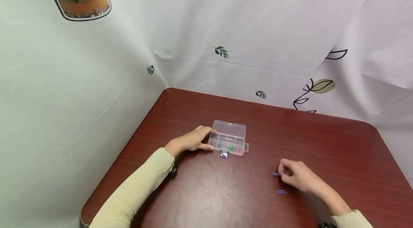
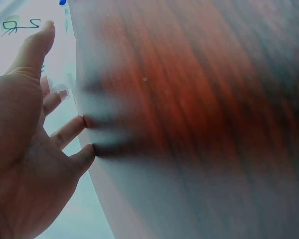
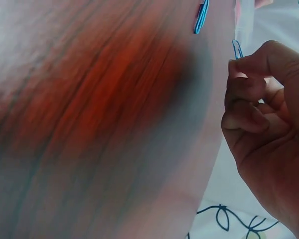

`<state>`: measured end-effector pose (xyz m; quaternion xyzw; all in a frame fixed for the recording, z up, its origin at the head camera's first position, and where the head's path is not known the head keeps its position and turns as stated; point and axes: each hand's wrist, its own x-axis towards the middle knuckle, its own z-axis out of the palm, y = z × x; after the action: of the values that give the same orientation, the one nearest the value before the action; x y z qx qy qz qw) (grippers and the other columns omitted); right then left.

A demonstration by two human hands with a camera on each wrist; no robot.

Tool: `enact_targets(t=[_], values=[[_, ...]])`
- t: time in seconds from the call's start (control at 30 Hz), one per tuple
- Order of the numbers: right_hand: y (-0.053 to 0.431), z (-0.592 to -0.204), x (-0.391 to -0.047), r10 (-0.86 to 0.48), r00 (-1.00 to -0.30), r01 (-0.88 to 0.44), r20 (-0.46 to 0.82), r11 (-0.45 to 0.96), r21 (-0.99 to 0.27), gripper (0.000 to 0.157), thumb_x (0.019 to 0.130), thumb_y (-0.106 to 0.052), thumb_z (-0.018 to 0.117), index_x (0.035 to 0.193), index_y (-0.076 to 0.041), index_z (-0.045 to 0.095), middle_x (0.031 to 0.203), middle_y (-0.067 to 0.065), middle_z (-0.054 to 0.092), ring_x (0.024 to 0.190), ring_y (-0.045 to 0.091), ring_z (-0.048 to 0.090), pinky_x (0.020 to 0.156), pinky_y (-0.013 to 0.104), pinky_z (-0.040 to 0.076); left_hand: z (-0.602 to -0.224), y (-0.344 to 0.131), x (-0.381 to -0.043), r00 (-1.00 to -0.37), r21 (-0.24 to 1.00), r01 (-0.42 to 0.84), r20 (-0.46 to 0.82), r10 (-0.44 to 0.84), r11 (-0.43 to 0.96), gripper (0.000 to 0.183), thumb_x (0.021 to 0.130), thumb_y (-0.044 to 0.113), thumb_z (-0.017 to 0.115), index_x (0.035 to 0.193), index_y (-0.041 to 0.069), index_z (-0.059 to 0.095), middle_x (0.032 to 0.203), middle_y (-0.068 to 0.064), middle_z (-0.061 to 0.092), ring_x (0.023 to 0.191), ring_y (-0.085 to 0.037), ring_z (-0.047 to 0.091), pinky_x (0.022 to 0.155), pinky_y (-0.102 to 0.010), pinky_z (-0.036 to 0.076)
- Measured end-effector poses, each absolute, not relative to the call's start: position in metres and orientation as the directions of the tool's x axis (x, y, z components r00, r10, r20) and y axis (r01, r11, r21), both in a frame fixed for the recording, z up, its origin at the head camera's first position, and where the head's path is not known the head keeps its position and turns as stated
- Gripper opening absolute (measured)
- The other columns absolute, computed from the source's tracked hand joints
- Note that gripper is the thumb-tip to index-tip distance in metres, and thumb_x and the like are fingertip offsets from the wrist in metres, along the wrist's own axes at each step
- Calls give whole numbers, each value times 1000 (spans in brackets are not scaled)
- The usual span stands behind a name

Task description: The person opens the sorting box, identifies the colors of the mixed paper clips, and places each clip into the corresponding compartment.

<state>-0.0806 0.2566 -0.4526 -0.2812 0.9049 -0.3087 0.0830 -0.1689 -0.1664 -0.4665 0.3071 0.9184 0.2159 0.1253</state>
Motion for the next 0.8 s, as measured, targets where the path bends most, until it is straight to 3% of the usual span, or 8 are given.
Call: enact_targets(t=[0.33, 0.8], values=[[240, -445, -87, -562, -824, -505, 70, 673, -540, 12, 89, -4, 73, 91, -16, 72, 83, -14, 65, 73, -5, 53, 64, 23, 48, -466, -167, -169, -779, 475, 510, -99, 620, 717, 65, 93, 39, 73, 146, 14, 45, 147, -5, 51, 139, -25, 40, 115, -40, 36], [213, -441, -97, -562, -791, -599, 241, 632, -491, 21, 87, 2, 73, 87, -18, 69, 83, -16, 60, 75, -3, 51, 66, 24, 48, -464, -166, -168, -775, 475, 514, -99, 624, 714, 63, 94, 37, 73, 145, 12, 46, 147, -6, 51, 139, -26, 41, 115, -41, 35]])
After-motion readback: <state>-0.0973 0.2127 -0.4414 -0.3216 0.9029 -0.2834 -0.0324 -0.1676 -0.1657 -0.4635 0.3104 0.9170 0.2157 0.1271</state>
